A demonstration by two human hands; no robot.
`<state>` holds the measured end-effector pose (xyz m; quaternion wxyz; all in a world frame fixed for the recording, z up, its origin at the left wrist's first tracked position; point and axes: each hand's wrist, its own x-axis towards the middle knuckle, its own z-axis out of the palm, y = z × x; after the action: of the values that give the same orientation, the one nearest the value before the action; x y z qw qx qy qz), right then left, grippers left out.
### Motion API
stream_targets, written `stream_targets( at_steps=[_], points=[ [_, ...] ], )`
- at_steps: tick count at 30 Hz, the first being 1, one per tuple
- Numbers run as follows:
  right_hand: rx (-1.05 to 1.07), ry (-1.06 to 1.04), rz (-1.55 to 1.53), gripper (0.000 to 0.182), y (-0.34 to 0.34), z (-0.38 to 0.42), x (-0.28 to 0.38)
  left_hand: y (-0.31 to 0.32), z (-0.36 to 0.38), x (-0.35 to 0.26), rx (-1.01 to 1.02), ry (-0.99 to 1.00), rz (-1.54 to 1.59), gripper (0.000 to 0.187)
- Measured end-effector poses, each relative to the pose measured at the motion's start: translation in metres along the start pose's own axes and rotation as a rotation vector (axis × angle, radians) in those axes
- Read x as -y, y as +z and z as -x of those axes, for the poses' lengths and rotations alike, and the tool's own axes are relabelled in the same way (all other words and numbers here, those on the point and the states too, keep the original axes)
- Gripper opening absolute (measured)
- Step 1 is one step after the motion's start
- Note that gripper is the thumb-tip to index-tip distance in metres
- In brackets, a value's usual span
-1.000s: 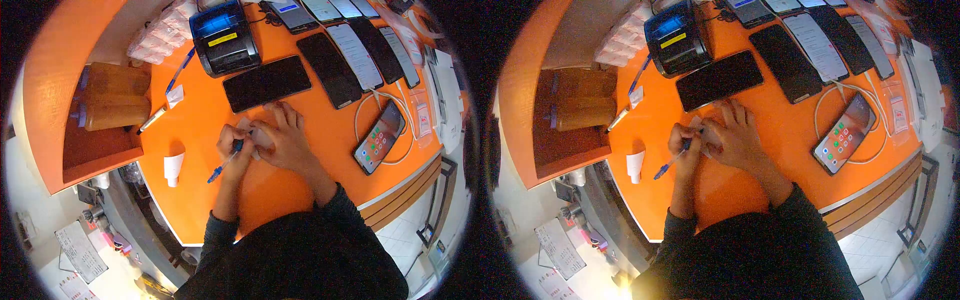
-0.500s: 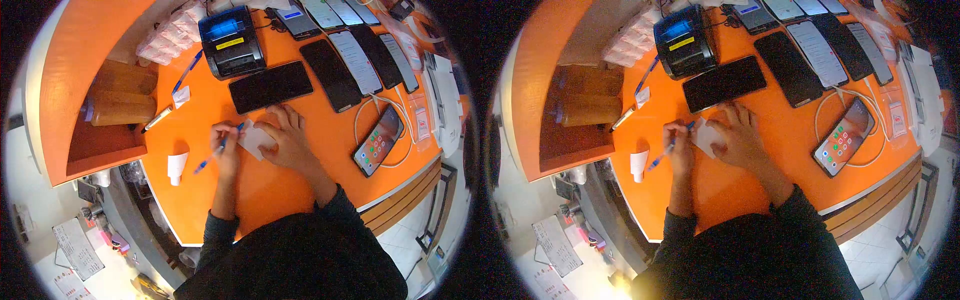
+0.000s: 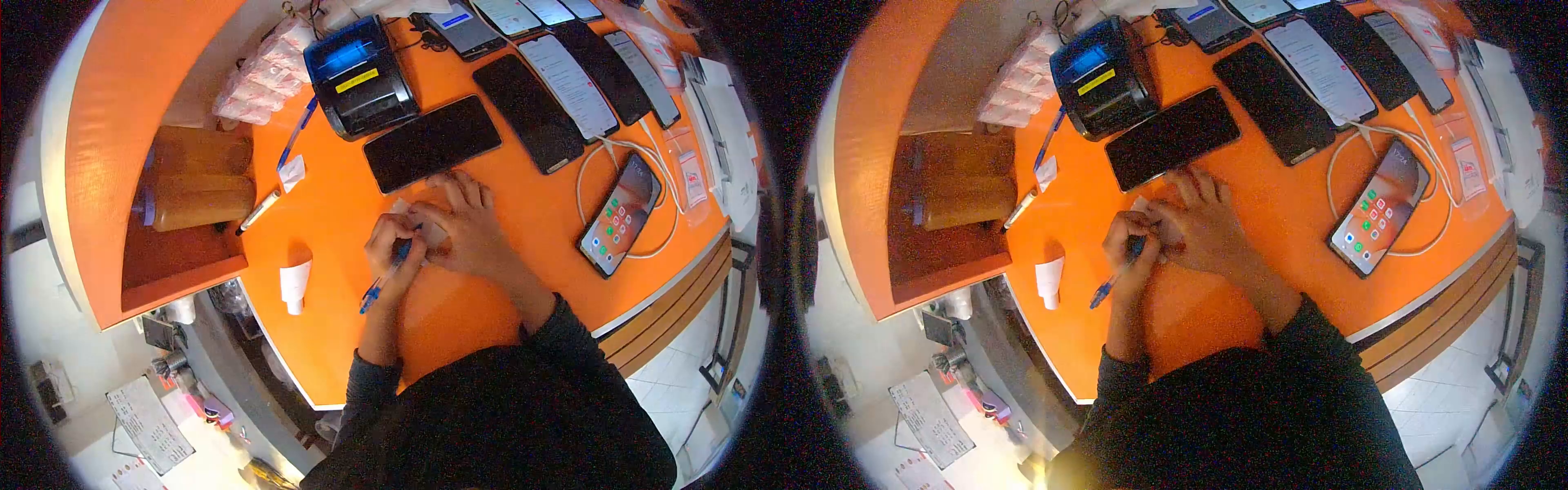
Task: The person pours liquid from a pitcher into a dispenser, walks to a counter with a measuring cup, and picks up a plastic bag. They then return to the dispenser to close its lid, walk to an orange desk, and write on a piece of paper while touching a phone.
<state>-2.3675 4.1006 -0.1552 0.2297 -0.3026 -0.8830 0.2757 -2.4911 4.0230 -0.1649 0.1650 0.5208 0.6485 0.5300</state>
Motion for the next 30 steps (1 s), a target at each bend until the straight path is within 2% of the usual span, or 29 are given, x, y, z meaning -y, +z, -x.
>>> stream_targets(
  at_steps=[4,7,10,13,16,19,22,28,30],
  points=[
    [0.012,0.001,-0.005,0.052,-0.002,-0.002,0.001,-0.002,0.001,-0.001,0.014,-0.063,0.0,0.018],
    [0.012,-0.005,0.008,0.051,-0.001,-0.001,-0.001,-0.003,0.002,0.002,0.084,-0.006,0.018,0.019],
    [0.013,-0.001,0.003,0.051,0.001,-0.001,-0.001,-0.001,-0.001,-0.003,0.07,0.021,-0.027,0.02],
    [0.016,-0.007,0.018,0.052,0.0,0.0,-0.002,-0.003,0.003,0.002,0.081,-0.074,0.052,0.02],
    [0.023,-0.018,0.02,0.055,0.0,0.0,-0.002,-0.002,0.002,0.004,0.083,-0.023,0.063,0.02],
    [0.039,-0.015,0.03,0.056,-0.001,-0.001,-0.001,-0.004,0.004,0.004,0.072,-0.068,0.102,0.02],
    [0.031,-0.007,0.015,0.056,-0.002,0.0,0.0,-0.003,0.005,0.008,-0.115,-0.08,0.235,0.02],
    [0.035,-0.009,-0.005,0.055,-0.003,0.0,-0.001,-0.008,0.002,0.006,-0.266,-0.243,0.317,0.016],
    [0.038,-0.01,-0.011,0.056,-0.005,0.0,0.0,-0.014,-0.001,0.009,-0.293,-0.355,0.601,0.017]
  ],
)
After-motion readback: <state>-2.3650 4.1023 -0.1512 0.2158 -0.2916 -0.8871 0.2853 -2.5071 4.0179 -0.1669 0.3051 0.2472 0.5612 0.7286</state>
